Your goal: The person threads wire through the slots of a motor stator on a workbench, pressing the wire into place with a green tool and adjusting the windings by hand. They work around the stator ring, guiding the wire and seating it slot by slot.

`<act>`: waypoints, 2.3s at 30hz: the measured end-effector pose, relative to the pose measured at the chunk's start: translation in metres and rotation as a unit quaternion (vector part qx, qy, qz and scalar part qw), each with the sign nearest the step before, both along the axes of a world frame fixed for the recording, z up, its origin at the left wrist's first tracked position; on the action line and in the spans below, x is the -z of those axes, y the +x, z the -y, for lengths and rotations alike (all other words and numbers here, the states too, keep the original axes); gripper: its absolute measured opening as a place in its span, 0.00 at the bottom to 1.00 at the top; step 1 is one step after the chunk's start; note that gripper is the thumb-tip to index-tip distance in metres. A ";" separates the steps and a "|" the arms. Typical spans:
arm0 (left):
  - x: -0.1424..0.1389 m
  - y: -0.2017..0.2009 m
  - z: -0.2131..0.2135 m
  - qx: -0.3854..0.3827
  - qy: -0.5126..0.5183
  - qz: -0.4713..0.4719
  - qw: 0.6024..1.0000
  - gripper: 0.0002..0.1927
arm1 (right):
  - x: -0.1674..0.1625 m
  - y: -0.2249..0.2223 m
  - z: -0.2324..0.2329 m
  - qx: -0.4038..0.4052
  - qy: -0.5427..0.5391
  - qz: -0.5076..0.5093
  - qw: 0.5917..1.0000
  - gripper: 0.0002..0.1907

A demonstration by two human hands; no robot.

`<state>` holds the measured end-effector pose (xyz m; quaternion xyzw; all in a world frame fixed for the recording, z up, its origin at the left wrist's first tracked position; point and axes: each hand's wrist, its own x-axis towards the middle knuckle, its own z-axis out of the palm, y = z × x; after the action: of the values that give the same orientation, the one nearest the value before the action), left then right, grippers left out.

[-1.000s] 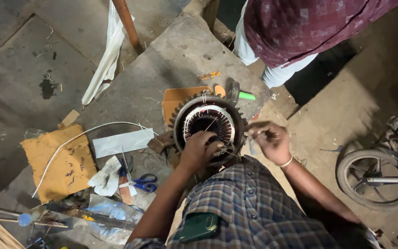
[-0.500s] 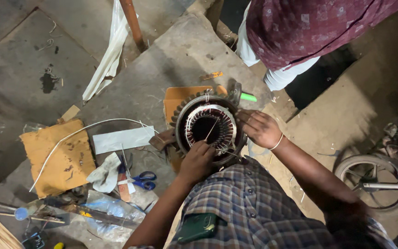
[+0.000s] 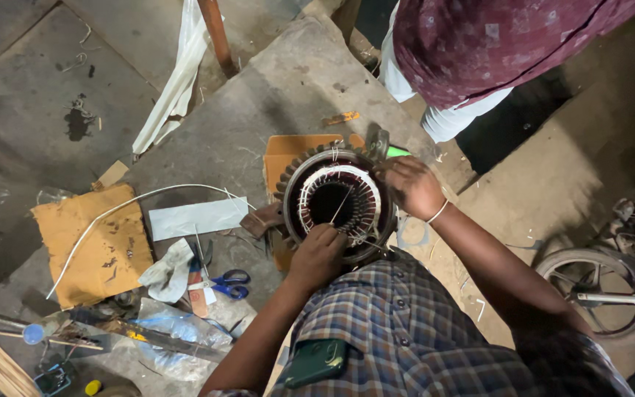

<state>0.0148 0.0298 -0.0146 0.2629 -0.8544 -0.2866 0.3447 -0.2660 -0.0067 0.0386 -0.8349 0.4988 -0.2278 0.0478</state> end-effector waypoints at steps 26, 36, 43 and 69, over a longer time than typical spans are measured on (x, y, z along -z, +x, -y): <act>-0.006 0.000 0.000 -0.011 -0.005 0.002 1.000 0.08 | -0.006 0.021 0.007 0.142 0.034 0.200 0.969 0.06; -0.031 0.000 0.016 -0.102 0.300 -0.095 0.944 0.12 | -0.013 0.007 -0.057 0.146 0.156 0.541 0.813 0.05; -0.030 0.006 0.018 -0.056 0.255 -0.058 0.964 0.12 | 0.019 0.022 -0.079 0.166 0.219 0.487 0.829 0.05; -0.024 -0.002 0.007 -0.072 -0.003 -0.013 0.997 0.17 | -0.025 0.011 -0.015 -0.035 -0.113 -0.032 0.992 0.14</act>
<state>0.0126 0.0226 0.0091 0.3193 -0.8295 -0.2618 0.3762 -0.2553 0.0083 0.0634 -0.8591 0.4414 -0.2535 -0.0547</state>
